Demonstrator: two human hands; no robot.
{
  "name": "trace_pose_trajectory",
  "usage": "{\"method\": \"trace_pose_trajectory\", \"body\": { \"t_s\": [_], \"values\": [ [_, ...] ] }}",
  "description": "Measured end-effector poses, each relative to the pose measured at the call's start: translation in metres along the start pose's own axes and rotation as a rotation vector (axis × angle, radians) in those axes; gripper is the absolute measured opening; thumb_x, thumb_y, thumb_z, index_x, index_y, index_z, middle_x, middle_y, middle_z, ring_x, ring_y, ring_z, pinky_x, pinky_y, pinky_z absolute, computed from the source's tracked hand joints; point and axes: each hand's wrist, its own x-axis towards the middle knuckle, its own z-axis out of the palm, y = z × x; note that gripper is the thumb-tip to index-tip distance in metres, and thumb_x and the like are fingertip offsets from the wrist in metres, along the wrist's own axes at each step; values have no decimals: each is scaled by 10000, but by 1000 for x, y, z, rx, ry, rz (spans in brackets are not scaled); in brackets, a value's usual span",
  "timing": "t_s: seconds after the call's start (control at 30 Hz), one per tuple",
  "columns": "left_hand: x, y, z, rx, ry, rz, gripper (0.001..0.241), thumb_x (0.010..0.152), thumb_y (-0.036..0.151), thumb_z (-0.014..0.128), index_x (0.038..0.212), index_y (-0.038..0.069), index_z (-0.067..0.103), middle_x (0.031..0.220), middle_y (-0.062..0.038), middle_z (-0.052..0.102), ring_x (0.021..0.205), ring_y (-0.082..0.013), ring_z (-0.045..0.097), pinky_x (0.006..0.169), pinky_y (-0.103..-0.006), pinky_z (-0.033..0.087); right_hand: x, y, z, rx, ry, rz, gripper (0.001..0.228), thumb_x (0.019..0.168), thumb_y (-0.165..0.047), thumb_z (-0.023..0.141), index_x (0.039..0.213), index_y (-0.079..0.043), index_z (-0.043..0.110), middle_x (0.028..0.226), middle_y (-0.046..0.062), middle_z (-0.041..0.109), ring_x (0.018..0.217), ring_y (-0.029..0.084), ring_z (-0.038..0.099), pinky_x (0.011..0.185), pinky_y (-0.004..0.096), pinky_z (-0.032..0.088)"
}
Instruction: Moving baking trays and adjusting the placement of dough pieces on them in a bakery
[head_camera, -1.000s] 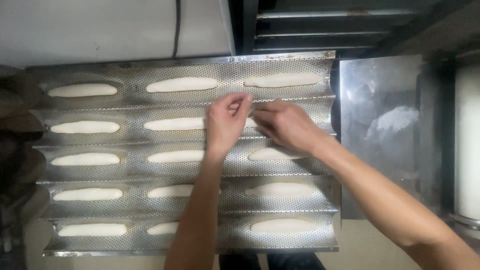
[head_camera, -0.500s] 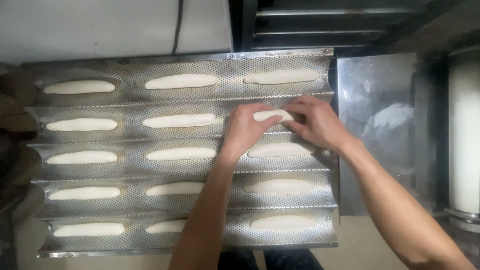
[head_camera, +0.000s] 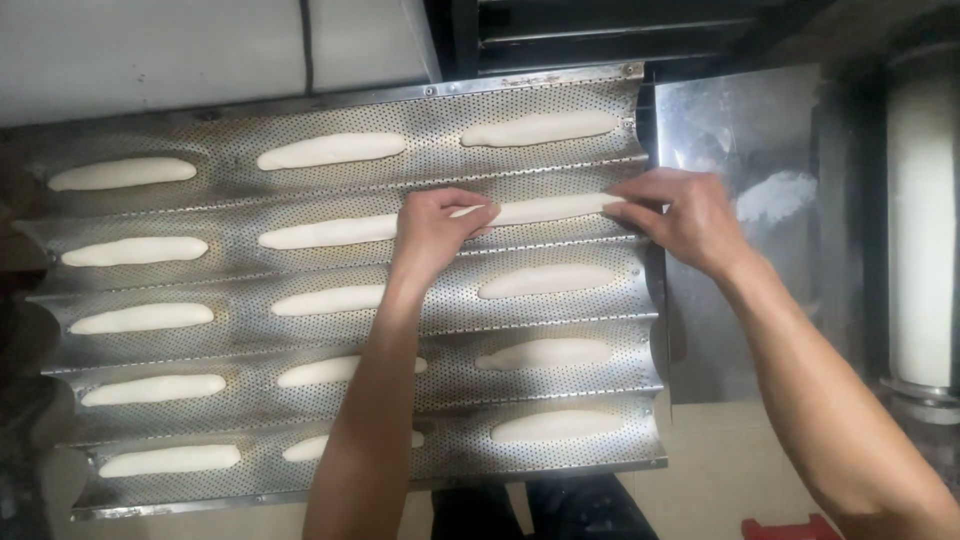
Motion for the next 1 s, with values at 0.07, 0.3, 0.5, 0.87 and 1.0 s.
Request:
{"method": "trace_pose_trajectory", "body": {
  "t_s": [0.07, 0.3, 0.5, 0.87, 1.0],
  "values": [
    [-5, 5, -1, 186, 73, -11, 351, 760, 206, 879, 1053, 38, 783, 858, -105, 785, 711, -155, 779, 668, -231, 642, -1, 8, 6, -82, 34, -34, 211, 852, -66, 847, 1058, -39, 813, 1011, 210, 766, 875, 370, 737, 770, 401, 592],
    [-17, -8, -5, 406, 276, 69, 471, 676, 323, 960, 966, 7, 765, 726, -98, 735, 679, -183, 732, 631, -333, 612, -13, 11, 9, -135, 53, -78, 275, 869, -105, 842, 1138, -72, 798, 1083, 170, 759, 902, 350, 731, 790, 410, 582],
    [-68, -12, -1, 241, 143, 270, 301, 975, 248, 735, 1126, -12, 739, 1003, -209, 776, 934, -288, 780, 837, -368, 653, -35, -80, 53, -111, -113, -201, 201, 878, -134, 777, 1071, -84, 799, 1015, 139, 772, 914, 304, 742, 841, 392, 605],
    [-93, 2, 32, 432, -272, 92, 684, 1095, 498, 235, 1294, 8, 668, 1247, -258, 703, 1278, -426, 607, 1111, -579, 437, -40, -87, 45, -66, -317, -226, 252, 870, -142, 772, 1089, -17, 771, 1041, 175, 737, 1045, 350, 695, 940, 428, 573],
    [-87, -8, 37, 381, -197, 155, 408, 931, 280, 728, 1239, 11, 720, 1196, -205, 743, 1198, -367, 679, 1032, -478, 506, -53, -44, 50, -291, -214, -216, 239, 850, -137, 792, 1068, -43, 770, 1025, 155, 737, 1026, 307, 715, 904, 393, 590]
  ]
}}
